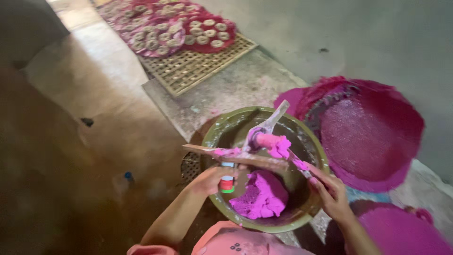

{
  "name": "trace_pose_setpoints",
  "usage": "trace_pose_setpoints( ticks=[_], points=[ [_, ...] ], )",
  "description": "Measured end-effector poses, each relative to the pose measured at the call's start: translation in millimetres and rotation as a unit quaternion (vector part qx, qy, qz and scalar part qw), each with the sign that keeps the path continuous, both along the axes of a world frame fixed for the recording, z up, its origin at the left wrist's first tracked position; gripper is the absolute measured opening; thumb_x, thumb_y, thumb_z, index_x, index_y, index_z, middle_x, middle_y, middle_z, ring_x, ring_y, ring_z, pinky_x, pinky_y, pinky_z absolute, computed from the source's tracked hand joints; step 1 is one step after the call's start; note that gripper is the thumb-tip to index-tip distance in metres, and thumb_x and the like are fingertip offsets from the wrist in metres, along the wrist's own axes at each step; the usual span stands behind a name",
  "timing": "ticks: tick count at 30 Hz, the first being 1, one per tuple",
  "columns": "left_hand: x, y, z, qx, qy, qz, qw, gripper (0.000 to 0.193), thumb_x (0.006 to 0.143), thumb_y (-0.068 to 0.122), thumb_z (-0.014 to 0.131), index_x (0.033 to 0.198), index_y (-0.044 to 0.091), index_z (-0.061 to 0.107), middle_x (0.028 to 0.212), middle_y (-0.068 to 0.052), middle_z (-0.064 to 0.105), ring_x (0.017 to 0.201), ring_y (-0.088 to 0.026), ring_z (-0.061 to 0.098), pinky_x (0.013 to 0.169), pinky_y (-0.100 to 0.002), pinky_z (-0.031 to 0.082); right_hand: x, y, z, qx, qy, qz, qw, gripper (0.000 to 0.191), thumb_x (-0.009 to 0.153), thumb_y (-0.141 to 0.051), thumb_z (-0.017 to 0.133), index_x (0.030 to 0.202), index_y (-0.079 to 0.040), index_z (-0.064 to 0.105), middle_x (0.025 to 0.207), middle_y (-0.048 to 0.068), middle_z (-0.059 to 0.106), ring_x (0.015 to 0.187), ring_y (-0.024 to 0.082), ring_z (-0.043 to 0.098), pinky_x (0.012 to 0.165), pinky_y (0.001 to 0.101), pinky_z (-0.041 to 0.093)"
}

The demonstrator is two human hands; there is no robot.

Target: The person loads pink paste into a handheld extruder and squeezes it into spiral coils on circular trays. They repeatedly refill the extruder from a bowl, then transfer a filled tray to a steamer and move finished trays to a drying rack.

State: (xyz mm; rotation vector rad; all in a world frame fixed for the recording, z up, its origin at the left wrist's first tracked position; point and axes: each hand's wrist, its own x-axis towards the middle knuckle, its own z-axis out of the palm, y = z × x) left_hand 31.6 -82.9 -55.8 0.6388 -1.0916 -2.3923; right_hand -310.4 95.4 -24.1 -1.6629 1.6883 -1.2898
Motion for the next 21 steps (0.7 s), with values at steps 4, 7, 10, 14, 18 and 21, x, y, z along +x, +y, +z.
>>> trace_pose_setpoints(
  ticks=[4,7,10,14,18,21],
  points=[
    [12.9,-18.1,5.5,-0.039,0.052,0.088,0.994,0.027,0.086,0.005,0.069,0.113,0.001,0.066,0.098,-0.005,0.07,0.082,-0.015,0.068,0.073,-0.035,0.058,5.4,-12.0,-4.8,0.126,-0.115,0.052,0.984,0.044,0.099,-0.007,0.058,0.143,-0.008,0.063,0.083,0.003,0.063,0.069,0.008,0.053,0.061,0.0248,0.045],
    [32.0,-29.5,5.2,-0.179,-0.049,0.202,0.962,0.022,0.088,0.002,0.07,0.109,-0.001,0.065,0.093,-0.007,0.07,0.078,-0.019,0.07,0.07,-0.036,0.058,19.6,-15.5,3.1,0.138,-0.097,0.116,0.979,0.053,0.096,0.0,0.054,0.147,-0.011,0.062,0.093,0.005,0.062,0.08,0.013,0.057,0.069,0.0297,0.046],
    [47.0,-25.0,-2.0,-0.257,-0.125,0.264,0.921,0.026,0.087,0.001,0.069,0.112,0.005,0.064,0.095,-0.004,0.066,0.078,-0.015,0.064,0.068,-0.033,0.053,54.4,-26.5,17.4,0.114,0.22,0.211,0.946,0.063,0.084,0.005,0.056,0.143,-0.019,0.058,0.12,0.008,0.07,0.101,0.021,0.07,0.084,0.0374,0.056],
    [64.1,3.5,-12.4,-0.508,-0.275,0.25,0.777,0.018,0.093,0.004,0.072,0.111,0.007,0.067,0.099,-0.005,0.069,0.087,-0.018,0.066,0.076,-0.032,0.053,94.1,-39.0,60.0,0.417,0.477,0.192,0.75,0.053,0.093,-0.017,0.062,0.141,-0.037,0.054,0.118,0.008,0.067,0.098,0.025,0.072,0.083,0.0405,0.058],
    [64.4,29.3,-27.9,-0.63,-0.193,0.389,0.644,0.04,0.086,0.009,0.076,0.122,0.001,0.061,0.13,-0.025,0.058,0.118,-0.031,0.06,0.099,-0.043,0.05,80.1,-62.0,98.0,0.41,0.504,0.196,0.734,0.069,0.076,-0.027,0.074,0.141,-0.038,0.055,0.101,0.007,0.073,0.094,0.029,0.072,0.079,0.0448,0.058],
    [43.1,30.9,-51.8,-0.297,0.032,0.442,0.846,0.045,0.093,0.015,0.072,0.133,0.002,0.059,0.132,-0.022,0.058,0.114,-0.029,0.063,0.097,-0.042,0.053,80.1,-67.8,78.0,0.407,0.559,0.189,0.698,0.061,0.085,-0.021,0.064,0.144,-0.027,0.049,0.092,0.01,0.073,0.085,0.031,0.074,0.072,0.0447,0.06]
  ],
)
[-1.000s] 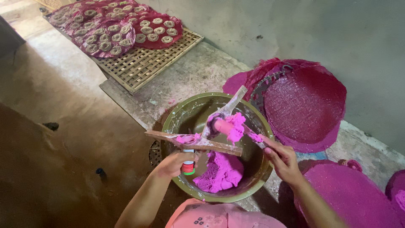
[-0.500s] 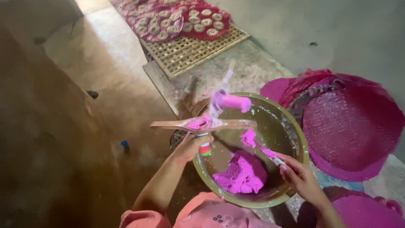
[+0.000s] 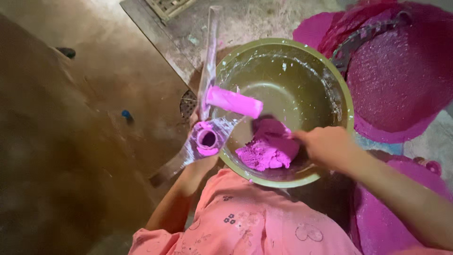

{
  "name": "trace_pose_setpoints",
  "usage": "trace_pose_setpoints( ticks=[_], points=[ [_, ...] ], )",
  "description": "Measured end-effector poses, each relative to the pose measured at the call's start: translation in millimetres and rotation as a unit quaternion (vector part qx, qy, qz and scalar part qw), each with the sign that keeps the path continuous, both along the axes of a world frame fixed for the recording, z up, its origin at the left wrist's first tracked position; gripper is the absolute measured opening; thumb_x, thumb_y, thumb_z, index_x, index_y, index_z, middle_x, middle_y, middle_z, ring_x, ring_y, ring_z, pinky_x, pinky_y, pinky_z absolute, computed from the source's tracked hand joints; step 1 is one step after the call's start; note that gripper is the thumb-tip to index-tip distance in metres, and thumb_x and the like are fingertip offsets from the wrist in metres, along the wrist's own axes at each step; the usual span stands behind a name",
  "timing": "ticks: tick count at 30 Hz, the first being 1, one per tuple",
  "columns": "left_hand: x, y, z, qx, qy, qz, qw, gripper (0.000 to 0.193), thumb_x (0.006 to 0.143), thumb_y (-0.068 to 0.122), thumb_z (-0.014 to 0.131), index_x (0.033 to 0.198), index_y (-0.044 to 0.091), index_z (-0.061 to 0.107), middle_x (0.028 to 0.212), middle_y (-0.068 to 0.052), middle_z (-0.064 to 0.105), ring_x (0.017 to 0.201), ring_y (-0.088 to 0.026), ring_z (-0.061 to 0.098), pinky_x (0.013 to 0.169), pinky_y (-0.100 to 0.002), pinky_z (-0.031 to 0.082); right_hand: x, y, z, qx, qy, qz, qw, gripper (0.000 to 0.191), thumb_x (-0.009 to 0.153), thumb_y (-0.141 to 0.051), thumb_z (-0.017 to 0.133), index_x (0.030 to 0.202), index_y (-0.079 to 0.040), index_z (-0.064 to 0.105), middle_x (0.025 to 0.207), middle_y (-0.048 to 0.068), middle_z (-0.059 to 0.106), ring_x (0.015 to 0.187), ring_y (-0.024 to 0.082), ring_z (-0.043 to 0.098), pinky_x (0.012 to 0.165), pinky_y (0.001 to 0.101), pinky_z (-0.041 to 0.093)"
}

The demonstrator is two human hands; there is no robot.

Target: The person loads pink paste into a handheld extruder and squeezes it into spiral coils on circular trays. They repeatedly refill the extruder from a bowl, then transfer a filled tray to a steamer and move finished trays to a drying rack.

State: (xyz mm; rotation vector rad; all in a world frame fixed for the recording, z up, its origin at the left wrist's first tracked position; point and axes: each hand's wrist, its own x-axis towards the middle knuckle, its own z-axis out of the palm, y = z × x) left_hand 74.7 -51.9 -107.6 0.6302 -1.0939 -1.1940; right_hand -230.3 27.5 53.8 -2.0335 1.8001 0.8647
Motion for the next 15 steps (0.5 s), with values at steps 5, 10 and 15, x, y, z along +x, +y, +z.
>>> trace_pose_setpoints(
  ticks=[5,10,15],
  points=[
    [-33.6,0.1,-34.6,0.213,0.38,-0.141,0.889,0.05,0.102,0.024,0.063,0.147,0.003,0.054,0.136,-0.019,0.057,0.115,-0.027,0.065,0.099,-0.041,0.056,13.0,10.3,-72.3,-0.054,-0.081,0.088,0.991,0.027,0.087,-0.016,0.059,0.113,-0.008,0.062,0.081,0.014,0.073,0.077,0.034,0.073,0.065,0.0465,0.059],
    [-44.0,23.9,-31.4,0.142,0.307,-0.135,0.931,0.051,0.108,0.026,0.052,0.152,0.001,0.045,0.146,-0.016,0.053,0.126,-0.024,0.061,0.109,-0.038,0.053,14.1,25.3,-101.0,-0.049,-0.139,0.078,0.986,0.014,0.088,-0.018,0.058,0.096,-0.008,0.065,0.08,0.015,0.072,0.076,0.036,0.073,0.066,0.0491,0.058],
    [-42.7,37.3,-20.0,0.118,0.056,-0.037,0.991,0.056,0.11,0.026,0.051,0.155,-0.006,0.04,0.156,-0.017,0.048,0.128,-0.021,0.059,0.107,-0.034,0.05,30.4,40.9,-98.2,-0.018,-0.159,0.071,0.985,0.032,0.088,-0.02,0.059,0.119,-0.01,0.063,0.08,0.016,0.071,0.074,0.036,0.072,0.064,0.0492,0.057]
  ],
)
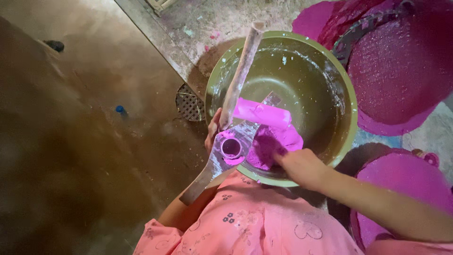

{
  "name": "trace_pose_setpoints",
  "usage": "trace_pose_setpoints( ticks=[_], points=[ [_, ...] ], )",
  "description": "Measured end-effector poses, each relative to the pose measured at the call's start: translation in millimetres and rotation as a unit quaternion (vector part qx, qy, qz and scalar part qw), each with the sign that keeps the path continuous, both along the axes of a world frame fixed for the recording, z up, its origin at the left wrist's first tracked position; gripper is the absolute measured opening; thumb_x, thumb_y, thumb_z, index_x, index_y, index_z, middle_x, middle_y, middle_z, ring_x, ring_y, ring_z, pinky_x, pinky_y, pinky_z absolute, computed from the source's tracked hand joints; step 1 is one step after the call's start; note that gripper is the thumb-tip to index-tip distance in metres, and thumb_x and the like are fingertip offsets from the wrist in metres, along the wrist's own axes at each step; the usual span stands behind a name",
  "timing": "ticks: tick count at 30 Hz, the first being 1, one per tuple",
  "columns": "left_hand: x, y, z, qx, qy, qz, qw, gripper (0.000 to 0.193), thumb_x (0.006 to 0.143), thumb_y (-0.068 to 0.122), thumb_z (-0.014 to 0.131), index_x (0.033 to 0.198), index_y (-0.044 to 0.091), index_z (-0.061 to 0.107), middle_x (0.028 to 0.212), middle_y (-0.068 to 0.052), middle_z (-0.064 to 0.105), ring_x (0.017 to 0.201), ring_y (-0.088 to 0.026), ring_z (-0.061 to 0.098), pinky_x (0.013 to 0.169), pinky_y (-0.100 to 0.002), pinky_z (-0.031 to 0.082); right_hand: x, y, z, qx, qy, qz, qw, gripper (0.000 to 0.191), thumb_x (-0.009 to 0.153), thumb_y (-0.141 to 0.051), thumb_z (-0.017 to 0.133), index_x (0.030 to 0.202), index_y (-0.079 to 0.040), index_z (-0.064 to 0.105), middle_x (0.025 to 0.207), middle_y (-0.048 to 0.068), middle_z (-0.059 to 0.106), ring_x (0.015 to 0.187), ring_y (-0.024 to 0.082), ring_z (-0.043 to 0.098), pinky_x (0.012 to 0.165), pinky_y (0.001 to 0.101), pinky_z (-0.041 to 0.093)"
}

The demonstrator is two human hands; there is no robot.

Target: The person loads pink paste into a handheld extruder and squeezes it into spiral coils on circular trays. They repeatedly refill the extruder from a bowl, then transfer a filled tray to a steamer and move finished trays to a drying rack.

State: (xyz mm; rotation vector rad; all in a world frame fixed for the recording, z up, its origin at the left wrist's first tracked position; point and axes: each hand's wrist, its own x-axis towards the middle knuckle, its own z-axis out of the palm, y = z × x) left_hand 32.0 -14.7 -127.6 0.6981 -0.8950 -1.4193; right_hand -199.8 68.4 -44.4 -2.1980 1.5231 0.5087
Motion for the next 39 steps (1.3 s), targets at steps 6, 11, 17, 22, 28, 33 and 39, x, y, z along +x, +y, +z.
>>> trace_pose_setpoints(
  ticks=[6,11,17,22,28,33,39],
  points=[
    [1.1,-11.8,39.3,0.145,0.381,-0.182,0.895,0.05,0.1,0.03,0.053,0.144,0.008,0.042,0.14,-0.011,0.054,0.119,-0.028,0.066,0.102,-0.042,0.057,13.4,16.9,59.5,0.007,-0.082,-0.114,0.99,0.052,0.086,-0.031,0.066,0.138,-0.027,0.065,0.084,0.015,0.074,0.07,0.036,0.071,0.064,0.0495,0.055],
    [25.9,-33.0,94.1,-0.345,-0.437,0.104,0.824,0.054,0.094,0.03,0.071,0.14,0.011,0.05,0.152,-0.016,0.054,0.127,-0.034,0.064,0.104,-0.04,0.056,-30.3,27.8,133.9,0.022,-0.238,-0.24,0.941,0.042,0.086,-0.033,0.067,0.127,-0.029,0.075,0.079,0.007,0.08,0.061,0.019,0.074,0.061,0.0376,0.059],
    [19.6,-33.5,126.3,-0.378,-0.484,-0.101,0.783,0.078,0.084,0.038,0.072,0.152,0.014,0.045,0.15,-0.009,0.055,0.12,-0.036,0.065,0.1,-0.04,0.059,-57.6,6.4,171.2,0.11,-0.356,-0.293,0.88,0.034,0.095,-0.029,0.067,0.124,-0.018,0.081,0.077,0.016,0.07,0.061,0.032,0.057,0.057,0.0428,0.041],
    [-9.8,-24.2,123.7,-0.44,-0.523,-0.128,0.719,0.073,0.074,0.034,0.074,0.141,0.013,0.054,0.154,-0.01,0.054,0.119,-0.034,0.064,0.094,-0.041,0.055,-21.5,-2.7,188.4,-0.192,0.021,-0.119,0.974,0.026,0.084,-0.037,0.067,0.104,-0.023,0.076,0.079,0.009,0.07,0.075,0.032,0.07,0.064,0.0473,0.052],
    [-18.7,-12.2,121.0,-0.333,-0.448,-0.208,0.803,0.05,0.093,0.035,0.073,0.137,0.014,0.06,0.14,-0.004,0.066,0.126,-0.024,0.067,0.107,-0.037,0.054,31.0,14.4,190.6,-0.348,-0.018,0.115,0.93,0.026,0.074,-0.016,0.066,0.098,-0.007,0.063,0.08,0.008,0.067,0.068,0.028,0.07,0.06,0.0432,0.056],
    [-0.2,-34.2,141.1,-0.365,-0.592,-0.096,0.712,0.06,0.089,0.042,0.072,0.141,0.016,0.055,0.142,-0.007,0.061,0.122,-0.026,0.063,0.099,-0.037,0.053,4.3,25.2,249.9,-0.227,0.11,-0.018,0.967,0.03,0.083,-0.037,0.066,0.107,-0.021,0.065,0.079,0.002,0.067,0.073,0.025,0.071,0.063,0.0411,0.056],
    [-22.3,-30.7,134.7,-0.523,-0.422,-0.071,0.737,0.055,0.083,0.031,0.071,0.137,0.025,0.059,0.147,-0.009,0.059,0.121,-0.022,0.067,0.105,-0.043,0.055,50.0,-3.7,206.2,-0.288,0.093,0.114,0.946,0.023,0.082,-0.018,0.065,0.103,-0.008,0.064,0.082,0.007,0.07,0.067,0.025,0.072,0.061,0.0384,0.057]
  ],
)
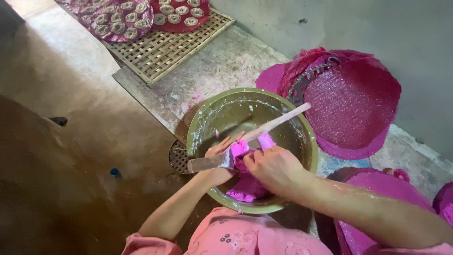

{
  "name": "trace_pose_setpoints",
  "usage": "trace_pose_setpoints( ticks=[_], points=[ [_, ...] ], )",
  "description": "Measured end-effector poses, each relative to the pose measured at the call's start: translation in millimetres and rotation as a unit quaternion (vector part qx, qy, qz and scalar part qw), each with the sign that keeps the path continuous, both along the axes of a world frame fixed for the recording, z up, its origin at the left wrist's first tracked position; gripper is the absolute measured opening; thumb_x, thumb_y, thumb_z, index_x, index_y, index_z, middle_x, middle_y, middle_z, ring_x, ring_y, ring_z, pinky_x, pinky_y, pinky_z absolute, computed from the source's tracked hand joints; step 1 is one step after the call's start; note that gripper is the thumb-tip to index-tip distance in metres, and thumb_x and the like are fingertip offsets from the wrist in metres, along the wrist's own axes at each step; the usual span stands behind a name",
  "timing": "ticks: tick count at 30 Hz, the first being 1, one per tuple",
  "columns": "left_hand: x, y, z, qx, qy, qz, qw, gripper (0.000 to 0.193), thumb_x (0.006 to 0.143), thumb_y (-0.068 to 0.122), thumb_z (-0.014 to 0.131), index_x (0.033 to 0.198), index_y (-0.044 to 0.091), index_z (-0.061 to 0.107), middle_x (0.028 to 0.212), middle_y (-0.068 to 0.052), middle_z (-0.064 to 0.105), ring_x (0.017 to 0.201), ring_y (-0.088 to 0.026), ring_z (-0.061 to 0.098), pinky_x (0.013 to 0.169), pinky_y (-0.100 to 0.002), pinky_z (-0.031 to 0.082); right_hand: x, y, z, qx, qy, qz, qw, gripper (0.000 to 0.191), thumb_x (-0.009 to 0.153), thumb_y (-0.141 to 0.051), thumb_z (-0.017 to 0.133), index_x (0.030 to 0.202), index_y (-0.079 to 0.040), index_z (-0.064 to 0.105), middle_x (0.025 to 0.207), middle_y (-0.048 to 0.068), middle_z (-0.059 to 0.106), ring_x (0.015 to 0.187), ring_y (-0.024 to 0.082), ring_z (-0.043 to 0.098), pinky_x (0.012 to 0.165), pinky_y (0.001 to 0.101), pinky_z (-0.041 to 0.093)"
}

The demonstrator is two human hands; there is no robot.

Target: The person loads pink paste into a handheld extruder and squeezes it into spiral coils on circular trays. They repeatedly refill the extruder from a bowl, then transfer a filled tray to a steamer and move finished trays to a drying rack.

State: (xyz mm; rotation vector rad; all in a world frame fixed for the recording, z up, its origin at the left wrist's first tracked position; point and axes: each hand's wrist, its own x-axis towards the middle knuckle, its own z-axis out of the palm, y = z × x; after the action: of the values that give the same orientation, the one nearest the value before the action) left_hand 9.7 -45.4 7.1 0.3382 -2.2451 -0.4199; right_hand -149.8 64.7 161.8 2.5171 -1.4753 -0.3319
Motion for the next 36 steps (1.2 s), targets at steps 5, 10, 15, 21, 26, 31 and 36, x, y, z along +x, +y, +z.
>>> trace_pose_setpoints(
  ticks=[5,10,15,21,26,31,36],
  points=[
    [12.2,-13.9,2.8,0.063,-0.114,0.129,0.983,0.049,0.088,0.027,0.07,0.136,0.022,0.059,0.147,-0.005,0.062,0.105,-0.024,0.071,0.078,-0.035,0.061,-42.1,19.2,24.2,0.003,-0.039,-0.05,0.998,0.03,0.071,-0.019,0.069,0.101,-0.014,0.066,0.08,0.005,0.068,0.068,0.025,0.071,0.054,0.0373,0.055],
    [16.9,-23.1,19.9,-0.034,-0.043,0.088,0.995,0.071,0.084,0.026,0.075,0.148,0.01,0.05,0.139,-0.011,0.061,0.107,-0.032,0.069,0.082,-0.037,0.061,-22.8,11.2,35.0,-0.004,0.026,-0.04,0.999,0.021,0.078,-0.021,0.068,0.097,-0.014,0.064,0.079,0.005,0.067,0.065,0.025,0.07,0.055,0.0372,0.054],
    [-3.9,-10.8,9.2,-0.066,0.004,0.082,0.994,0.075,0.074,0.025,0.073,0.145,0.018,0.051,0.138,-0.012,0.068,0.105,-0.027,0.07,0.088,-0.038,0.061,-0.5,-4.7,8.2,-0.045,0.005,-0.007,0.999,0.024,0.079,-0.02,0.067,0.1,-0.009,0.064,0.074,0.007,0.068,0.06,0.023,0.07,0.055,0.0369,0.055],
    [10.7,-38.9,5.6,0.087,-0.08,0.175,0.977,0.075,0.088,0.042,0.075,0.152,0.014,0.049,0.091,-0.004,0.07,0.063,-0.022,0.066,0.053,-0.037,0.054,-59.4,18.8,54.1,0.0,-0.012,-0.163,0.987,0.014,0.092,-0.03,0.062,0.104,-0.023,0.065,0.077,0.0,0.069,0.069,0.024,0.072,0.055,0.0403,0.055],
    [9.0,-35.1,11.7,-0.021,-0.028,0.15,0.988,0.073,0.086,0.039,0.078,0.149,0.014,0.051,0.133,-0.008,0.064,0.103,-0.031,0.071,0.073,-0.039,0.062,-47.3,0.7,61.7,0.054,0.035,-0.137,0.988,0.014,0.095,-0.03,0.062,0.106,-0.022,0.063,0.076,-0.001,0.07,0.069,0.022,0.072,0.054,0.0381,0.055],
    [-6.3,-24.8,7.9,-0.017,-0.05,0.098,0.994,0.08,0.071,0.036,0.079,0.144,0.015,0.055,0.153,-0.01,0.055,0.127,-0.037,0.061,0.091,-0.039,0.059,-0.6,-19.2,28.5,-0.019,0.035,-0.019,0.999,0.032,0.078,-0.02,0.068,0.108,-0.01,0.063,0.078,0.007,0.069,0.063,0.025,0.071,0.051,0.0375,0.055],
    [15.4,-37.0,21.6,-0.013,-0.087,0.214,0.973,0.048,0.088,0.027,0.076,0.133,0.022,0.061,0.148,-0.006,0.061,0.108,-0.024,0.07,0.081,-0.034,0.06,-32.7,3.4,64.8,-0.002,-0.004,-0.098,0.995,0.029,0.081,-0.02,0.067,0.11,-0.019,0.066,0.079,0.002,0.067,0.061,0.023,0.07,0.048,0.0387,0.053]
  ],
)
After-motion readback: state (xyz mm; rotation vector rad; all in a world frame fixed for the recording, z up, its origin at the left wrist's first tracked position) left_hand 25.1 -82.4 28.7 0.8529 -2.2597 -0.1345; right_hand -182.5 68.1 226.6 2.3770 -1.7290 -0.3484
